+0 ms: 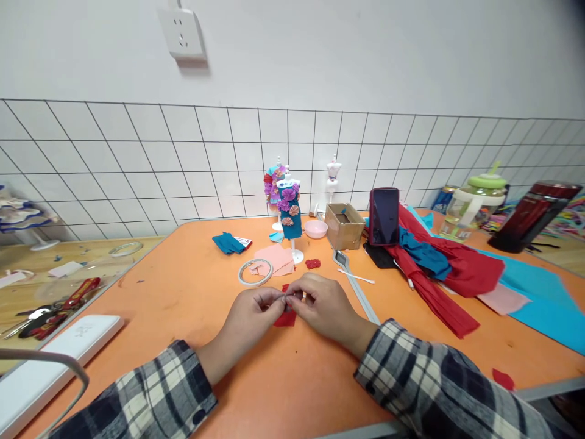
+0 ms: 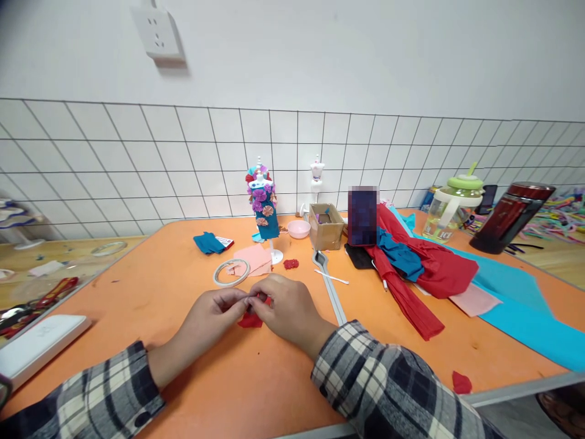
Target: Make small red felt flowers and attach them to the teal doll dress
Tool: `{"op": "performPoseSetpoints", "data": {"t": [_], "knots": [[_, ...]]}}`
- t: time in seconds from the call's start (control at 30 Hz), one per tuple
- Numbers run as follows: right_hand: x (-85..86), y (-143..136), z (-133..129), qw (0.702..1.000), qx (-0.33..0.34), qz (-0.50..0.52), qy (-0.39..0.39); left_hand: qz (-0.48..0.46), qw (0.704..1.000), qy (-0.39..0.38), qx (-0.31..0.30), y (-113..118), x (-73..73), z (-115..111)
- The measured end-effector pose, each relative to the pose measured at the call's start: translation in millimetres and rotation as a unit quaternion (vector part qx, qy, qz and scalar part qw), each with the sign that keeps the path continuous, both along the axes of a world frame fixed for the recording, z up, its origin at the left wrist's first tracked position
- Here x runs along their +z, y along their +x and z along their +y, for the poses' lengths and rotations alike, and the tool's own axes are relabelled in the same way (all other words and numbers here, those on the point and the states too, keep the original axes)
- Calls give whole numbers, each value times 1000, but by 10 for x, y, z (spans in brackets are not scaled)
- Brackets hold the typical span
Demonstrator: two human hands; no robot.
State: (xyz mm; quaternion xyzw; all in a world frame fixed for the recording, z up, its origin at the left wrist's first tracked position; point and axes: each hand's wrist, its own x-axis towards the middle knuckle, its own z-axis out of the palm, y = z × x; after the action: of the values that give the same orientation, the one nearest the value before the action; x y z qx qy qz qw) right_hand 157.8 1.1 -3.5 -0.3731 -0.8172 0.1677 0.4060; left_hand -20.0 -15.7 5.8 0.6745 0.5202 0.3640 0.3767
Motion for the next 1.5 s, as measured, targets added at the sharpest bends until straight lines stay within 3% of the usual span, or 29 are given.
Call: {"op": "performPoseSetpoints", "data": {"t": [0.17,0.3,0.47,0.67,0.77,1.13,1.33,1.5], "knots": [[-17,-17,5,998,9,-32,-48,10,999,3,-36,5,-9,-21],[-11,-18,-1,998,15,8,-68,9,999,40,-14,21,52,-21],[-13,-19,56,989,-11,91,-114,15,994,110,7,-6,79,-8],[-64,4,171,985,-22,105,-138,41,965,252,-56,-80,25,-30],[-81,20,198,985,-32,93,-140,31,956,282,-76,-90,12,-46],[-79,79,271,987,-67,83,-116,3,979,201,-41,-83,21,-9],[-65,94,276,987,-83,61,-120,-94,991,87,-28,-62,54,-14],[-85,127,334,988,-104,43,-106,-180,983,-11,-38,-74,11,36]]}}
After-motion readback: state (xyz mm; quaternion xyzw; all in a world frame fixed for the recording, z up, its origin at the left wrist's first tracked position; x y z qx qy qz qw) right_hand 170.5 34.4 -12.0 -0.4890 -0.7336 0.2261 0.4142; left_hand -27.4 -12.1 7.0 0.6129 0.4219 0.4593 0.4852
